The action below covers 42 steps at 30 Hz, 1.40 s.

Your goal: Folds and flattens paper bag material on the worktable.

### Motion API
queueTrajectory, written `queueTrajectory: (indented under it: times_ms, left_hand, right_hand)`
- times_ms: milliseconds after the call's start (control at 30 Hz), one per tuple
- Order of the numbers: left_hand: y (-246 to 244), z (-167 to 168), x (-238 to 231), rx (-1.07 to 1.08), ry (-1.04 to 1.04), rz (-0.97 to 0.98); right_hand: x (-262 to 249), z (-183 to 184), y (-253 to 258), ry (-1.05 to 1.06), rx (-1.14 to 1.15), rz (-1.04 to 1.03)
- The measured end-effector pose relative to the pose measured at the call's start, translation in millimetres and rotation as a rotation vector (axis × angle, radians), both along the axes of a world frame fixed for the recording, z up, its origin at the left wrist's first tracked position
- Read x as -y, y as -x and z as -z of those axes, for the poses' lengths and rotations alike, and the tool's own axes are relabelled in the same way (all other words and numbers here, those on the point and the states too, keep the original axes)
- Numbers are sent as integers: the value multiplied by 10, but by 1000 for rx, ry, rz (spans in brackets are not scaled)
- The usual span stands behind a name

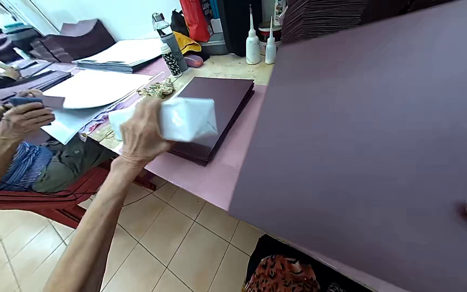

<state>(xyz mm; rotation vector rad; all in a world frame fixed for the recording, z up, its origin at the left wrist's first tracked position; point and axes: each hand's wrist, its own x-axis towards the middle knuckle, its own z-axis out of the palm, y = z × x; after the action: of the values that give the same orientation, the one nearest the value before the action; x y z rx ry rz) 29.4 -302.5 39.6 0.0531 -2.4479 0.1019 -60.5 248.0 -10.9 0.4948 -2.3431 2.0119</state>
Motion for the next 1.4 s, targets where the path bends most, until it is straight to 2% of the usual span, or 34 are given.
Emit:
queueTrajectory:
  times_ms: [67, 167, 267, 400, 500, 567, 667, 767, 833, 900, 967, 1000, 1067, 1133, 1167, 1300, 1400]
  left_hand:
    - [-65, -230, 124, -96, -86, -46]
    - [-117, -577, 368, -201, -172, -100]
    - [-100, -825, 496, -203, -150, -161]
    - [-44, -1022, 586, -144, -32, -119]
    - [-5, -1129, 385, -57, -17, -48]
    - [56, -1100, 181, 28, -15, 0]
    - [262, -815, 44, 220, -9, 34]
    - [549, -362, -88, 467, 34, 84]
    - [694, -295, -165, 588, 3, 76]
    - [813, -312, -148, 661, -63, 57]
    - [886, -349, -272, 692, -186, 160]
    - [909, -344, -436, 649, -239, 265]
    - [1031, -215, -900, 408, -235, 490]
    - [1168, -35, -1443, 245, -214, 596]
    - [1245, 59, -1693, 262, -243, 630]
    - [1709, 453, -2310, 657, -450, 667]
    - [2064, 732, -2509, 633, -549, 651]
  right_hand:
    - [708, -361, -60, 85, 60, 86]
    - [1462, -574, 41, 158, 100, -15]
    - [2196, -520, 258, 303, 170, -143]
    - [3245, -376, 429, 443, 320, -186]
    - [3843, -181, 503, 403, 417, -208]
    - [4008, -37, 558, 298, 522, -300]
    - [3910, 25, 835, 87, 633, -491]
    - [3384, -252, 1249, -345, 349, -568]
    - [2905, -497, 1563, -499, 188, -530]
    - [2390, -724, 1876, -532, 66, -434]
    - [1923, -990, 2144, -555, -19, -321]
    - [1720, -1125, 2257, -562, -62, -258]
    - [1377, -1417, 2441, -535, -138, -114]
    - [1147, -1693, 2587, -459, -209, 5]
    - [1069, -1821, 2645, -427, -244, 50]
    - [945, -2275, 2871, -378, -454, 190]
    - [825, -2606, 2996, -462, -719, 356]
